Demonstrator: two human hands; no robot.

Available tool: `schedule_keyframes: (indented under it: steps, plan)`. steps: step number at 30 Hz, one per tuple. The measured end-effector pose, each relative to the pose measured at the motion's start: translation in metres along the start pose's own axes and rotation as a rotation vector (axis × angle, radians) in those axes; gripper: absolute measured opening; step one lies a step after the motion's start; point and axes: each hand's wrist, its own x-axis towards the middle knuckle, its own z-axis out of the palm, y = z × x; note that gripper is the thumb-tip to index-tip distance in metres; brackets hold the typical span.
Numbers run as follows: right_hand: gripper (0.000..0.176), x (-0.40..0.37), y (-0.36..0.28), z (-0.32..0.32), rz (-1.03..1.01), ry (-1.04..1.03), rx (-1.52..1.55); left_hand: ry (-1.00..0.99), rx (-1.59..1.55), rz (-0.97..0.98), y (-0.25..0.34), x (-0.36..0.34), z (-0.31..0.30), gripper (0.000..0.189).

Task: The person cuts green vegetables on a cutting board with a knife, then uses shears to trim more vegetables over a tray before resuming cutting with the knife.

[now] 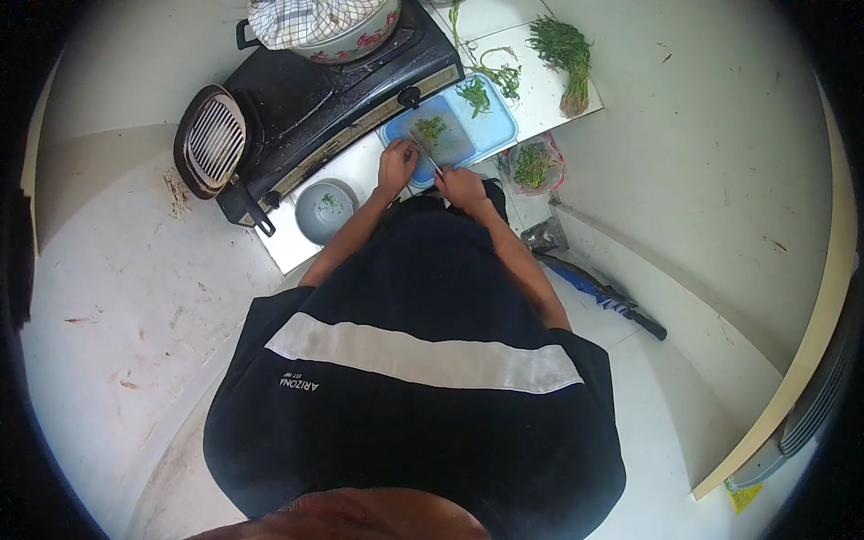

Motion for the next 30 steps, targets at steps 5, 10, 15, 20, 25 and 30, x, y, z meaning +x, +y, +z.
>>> schedule_keyframes:
  steps: [5,10,15,20,25,30]
  plan:
    - [0.043,0.007,-0.005,0.002,-0.008,-0.003,-0.075,-0.009,0.01,0.007,0.002,0.002,-0.001,0.01]
    - [0.043,0.021,-0.007,0.01,-0.02,0.037,-0.104,0.026,0.026,0.05,0.001,0.002,0.0,0.011]
    - [0.043,0.008,-0.003,0.007,-0.043,0.045,-0.143,0.024,0.03,0.049,-0.004,0.001,-0.001,0.01]
    - [0.045,-0.003,0.0,0.007,0.005,0.012,-0.126,0.008,-0.008,-0.027,-0.003,0.0,-0.001,0.009]
    - [0.045,0.0,-0.001,0.0,0.021,0.011,-0.094,0.021,0.06,0.084,-0.001,-0.001,-0.004,0.011]
    - [0.044,-0.002,0.006,0.001,0.011,-0.013,-0.06,-0.002,0.066,0.076,0.0,-0.001,-0.005,0.012]
